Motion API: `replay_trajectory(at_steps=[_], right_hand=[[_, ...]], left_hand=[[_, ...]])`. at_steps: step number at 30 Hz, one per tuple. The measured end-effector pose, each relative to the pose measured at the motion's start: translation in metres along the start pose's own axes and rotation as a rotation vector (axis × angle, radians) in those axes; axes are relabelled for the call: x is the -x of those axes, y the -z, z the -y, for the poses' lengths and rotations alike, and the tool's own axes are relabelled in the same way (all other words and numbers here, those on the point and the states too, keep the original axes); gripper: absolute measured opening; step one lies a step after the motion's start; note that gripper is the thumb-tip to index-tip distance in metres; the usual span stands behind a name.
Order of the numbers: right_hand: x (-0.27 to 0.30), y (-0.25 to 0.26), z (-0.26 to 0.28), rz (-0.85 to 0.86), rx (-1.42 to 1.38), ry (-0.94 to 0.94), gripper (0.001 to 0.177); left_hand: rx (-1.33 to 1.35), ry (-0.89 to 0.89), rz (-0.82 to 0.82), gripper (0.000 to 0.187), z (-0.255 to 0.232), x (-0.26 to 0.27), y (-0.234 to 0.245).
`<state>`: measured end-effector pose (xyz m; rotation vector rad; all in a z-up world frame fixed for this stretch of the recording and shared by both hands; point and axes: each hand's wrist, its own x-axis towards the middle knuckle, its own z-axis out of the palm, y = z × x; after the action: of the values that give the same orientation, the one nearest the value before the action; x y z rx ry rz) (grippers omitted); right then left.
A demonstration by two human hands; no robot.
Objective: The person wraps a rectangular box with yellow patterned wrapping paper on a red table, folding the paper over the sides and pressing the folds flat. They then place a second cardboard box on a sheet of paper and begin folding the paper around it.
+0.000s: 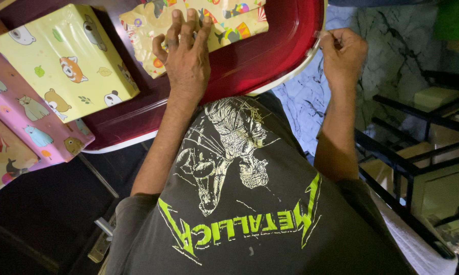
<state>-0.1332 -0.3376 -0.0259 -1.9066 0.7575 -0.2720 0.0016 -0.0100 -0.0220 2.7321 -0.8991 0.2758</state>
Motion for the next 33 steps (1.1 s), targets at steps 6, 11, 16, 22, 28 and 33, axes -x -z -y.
replay_trajectory(at_steps=[6,11,16,22,28,33], right_hand=[[0.001,0.005,0.001,0.030,0.069,0.061,0.013],[0.001,0.008,-0.010,0.035,0.135,0.156,0.013],[-0.003,0.006,-0.025,0.004,0.198,0.214,0.011],[-0.004,0.019,-0.022,-0.045,0.259,0.231,0.009],[0.006,0.013,0.023,0.018,0.183,0.257,0.007],[0.012,-0.023,0.081,0.217,0.069,0.340,0.013]], left_hand=[[0.025,0.024,0.029,0.043,-0.003,-0.002,0.007],[0.022,0.009,-0.002,0.044,-0.003,-0.004,0.009],[0.025,0.023,-0.009,0.045,-0.004,-0.004,0.011],[0.037,0.019,-0.024,0.049,-0.003,-0.004,0.009],[0.031,0.013,-0.037,0.048,-0.002,-0.001,0.005],[0.002,0.021,-0.031,0.048,-0.002,0.000,0.000]])
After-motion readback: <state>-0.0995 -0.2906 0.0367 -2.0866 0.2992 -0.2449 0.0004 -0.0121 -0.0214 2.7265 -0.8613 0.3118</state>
